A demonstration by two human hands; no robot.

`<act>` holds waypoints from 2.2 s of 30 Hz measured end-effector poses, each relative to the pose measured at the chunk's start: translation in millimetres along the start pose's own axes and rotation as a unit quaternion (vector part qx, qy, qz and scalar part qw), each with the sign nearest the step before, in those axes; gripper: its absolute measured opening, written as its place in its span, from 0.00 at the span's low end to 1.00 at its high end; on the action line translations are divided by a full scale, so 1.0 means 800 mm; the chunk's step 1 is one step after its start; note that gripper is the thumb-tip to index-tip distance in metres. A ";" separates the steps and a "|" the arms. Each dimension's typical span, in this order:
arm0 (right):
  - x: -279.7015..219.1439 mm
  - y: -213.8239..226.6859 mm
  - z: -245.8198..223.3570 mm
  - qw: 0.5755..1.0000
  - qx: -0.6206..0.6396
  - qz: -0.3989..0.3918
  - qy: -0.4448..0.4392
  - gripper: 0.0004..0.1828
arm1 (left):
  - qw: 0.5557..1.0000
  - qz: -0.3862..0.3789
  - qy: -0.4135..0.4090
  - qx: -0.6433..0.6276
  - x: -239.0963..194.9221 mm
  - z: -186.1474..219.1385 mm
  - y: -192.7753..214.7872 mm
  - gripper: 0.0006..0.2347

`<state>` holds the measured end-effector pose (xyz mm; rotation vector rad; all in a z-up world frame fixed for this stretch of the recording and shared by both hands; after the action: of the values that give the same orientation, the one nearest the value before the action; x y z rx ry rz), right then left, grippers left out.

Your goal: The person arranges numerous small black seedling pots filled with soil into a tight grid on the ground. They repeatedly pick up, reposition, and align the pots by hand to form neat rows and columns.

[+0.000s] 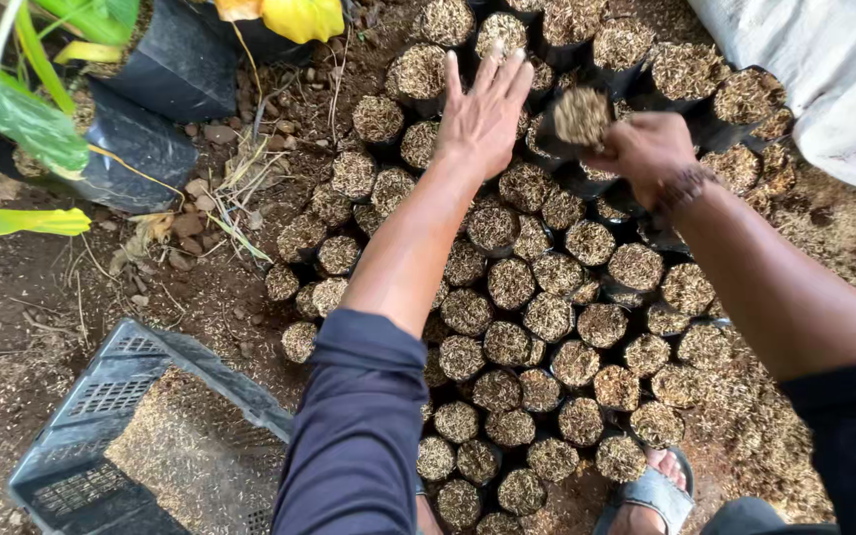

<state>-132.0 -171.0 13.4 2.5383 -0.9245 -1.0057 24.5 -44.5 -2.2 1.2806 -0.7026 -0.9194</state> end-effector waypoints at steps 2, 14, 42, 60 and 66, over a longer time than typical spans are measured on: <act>0.030 -0.016 -0.015 0.998 0.054 0.013 0.001 0.05 | 0.999 -0.034 0.035 0.015 0.017 -0.008 -0.007 0.41; 0.137 -0.067 -0.035 0.997 0.017 0.066 0.041 0.09 | 0.995 -0.036 0.088 0.031 0.024 -0.047 -0.020 0.39; -0.137 -0.184 0.349 0.934 -0.288 -0.196 -0.082 0.19 | 0.988 -0.037 0.035 -0.145 -0.277 -0.017 -0.101 0.31; -0.165 -0.201 0.387 0.887 -0.404 -0.225 0.013 0.12 | 0.925 -0.262 0.119 -0.250 -0.331 -0.002 -0.108 0.20; -0.138 -0.119 0.266 0.831 -0.459 -0.294 0.114 0.13 | 0.923 -0.225 0.125 -0.285 -0.331 -0.017 -0.107 0.21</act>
<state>-295.6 -28.0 -126.2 1.9817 0.4123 -0.9225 -106.4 190.3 -74.2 1.0112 0.0831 -1.1943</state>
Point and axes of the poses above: each hand's wrist, its own x-axis towards the middle knuckle, its own y-axis out of the back of the hand, z = x × y, the point moved 4 cm from there along x, towards the middle knuckle, and after that the axes turned 12 degrees about -x, right-handed, at the moved point
